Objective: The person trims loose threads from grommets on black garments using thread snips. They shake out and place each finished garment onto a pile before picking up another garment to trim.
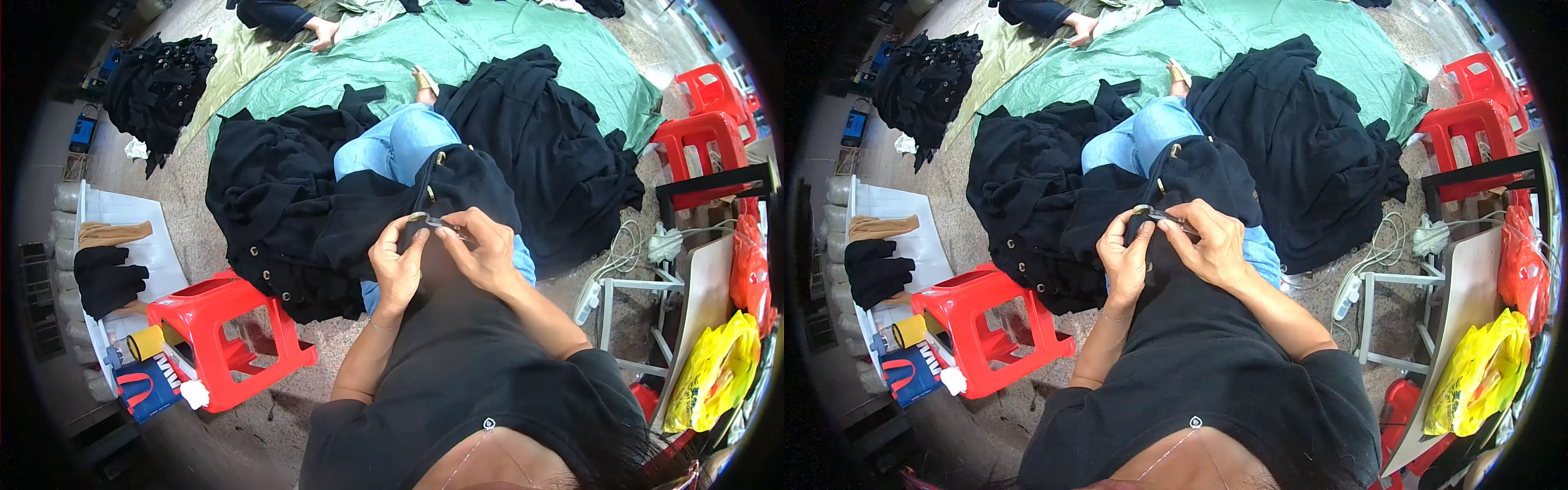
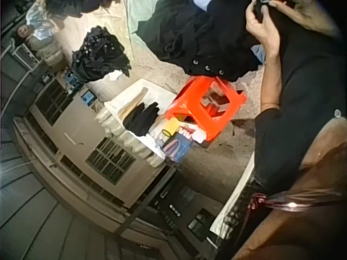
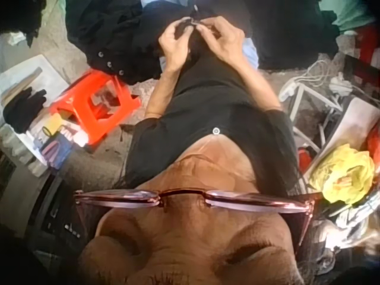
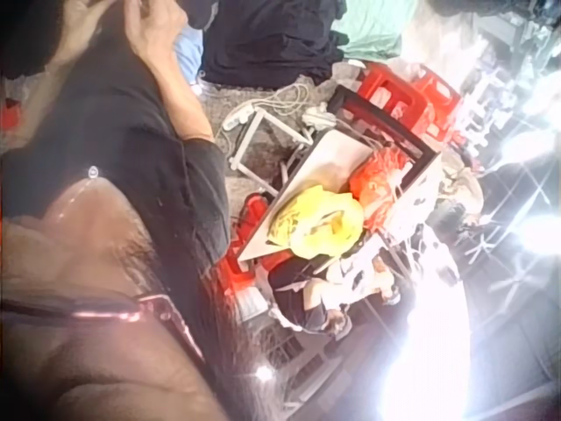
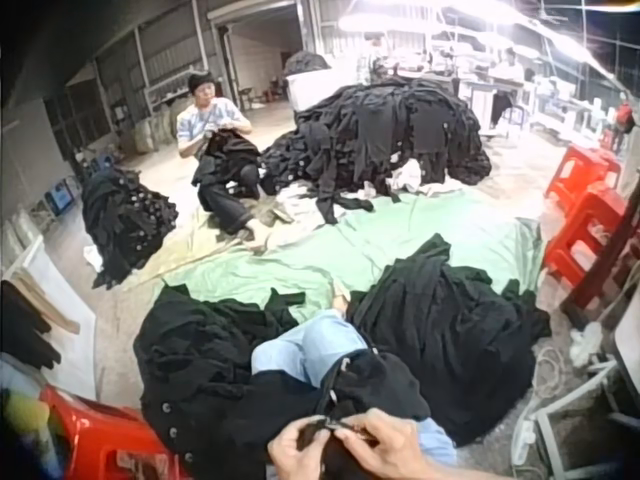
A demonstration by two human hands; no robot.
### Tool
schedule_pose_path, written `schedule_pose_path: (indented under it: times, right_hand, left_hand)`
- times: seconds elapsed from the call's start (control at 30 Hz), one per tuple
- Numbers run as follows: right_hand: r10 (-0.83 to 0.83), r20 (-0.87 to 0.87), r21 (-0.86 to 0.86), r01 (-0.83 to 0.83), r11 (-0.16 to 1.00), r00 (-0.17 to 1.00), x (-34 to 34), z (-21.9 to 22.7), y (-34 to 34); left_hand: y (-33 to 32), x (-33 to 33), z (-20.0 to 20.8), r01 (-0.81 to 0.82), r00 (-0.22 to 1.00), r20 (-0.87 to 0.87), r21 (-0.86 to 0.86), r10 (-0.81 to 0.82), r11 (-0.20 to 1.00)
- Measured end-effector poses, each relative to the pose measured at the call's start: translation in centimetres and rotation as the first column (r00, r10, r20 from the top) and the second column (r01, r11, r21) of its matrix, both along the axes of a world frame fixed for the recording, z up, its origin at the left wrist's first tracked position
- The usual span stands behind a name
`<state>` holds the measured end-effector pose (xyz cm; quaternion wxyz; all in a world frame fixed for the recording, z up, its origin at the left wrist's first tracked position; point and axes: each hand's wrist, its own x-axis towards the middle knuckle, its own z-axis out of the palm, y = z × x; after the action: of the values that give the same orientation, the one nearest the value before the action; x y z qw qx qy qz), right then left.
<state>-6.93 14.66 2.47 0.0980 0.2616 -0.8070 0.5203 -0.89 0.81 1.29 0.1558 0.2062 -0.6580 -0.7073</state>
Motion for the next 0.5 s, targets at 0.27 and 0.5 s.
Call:
schedule_pose_path:
  times: [0.27,0.5]
  right_hand:
    - [0.043,-0.048,0.049,-0.040,0.998,0.998,-0.02,0.18,0.10]
    - [0.056,0.004,-0.007,-0.056,0.998,0.998,-0.07,-0.12,0.21]
  left_hand:
    - [-0.08,0.06,-0.34,0.033,0.999,-0.038,-0.031,-0.034,0.999]
    - [-0.04,0.11,-0.30,0.038,0.999,-0.024,0.014,-0.038,0.999]
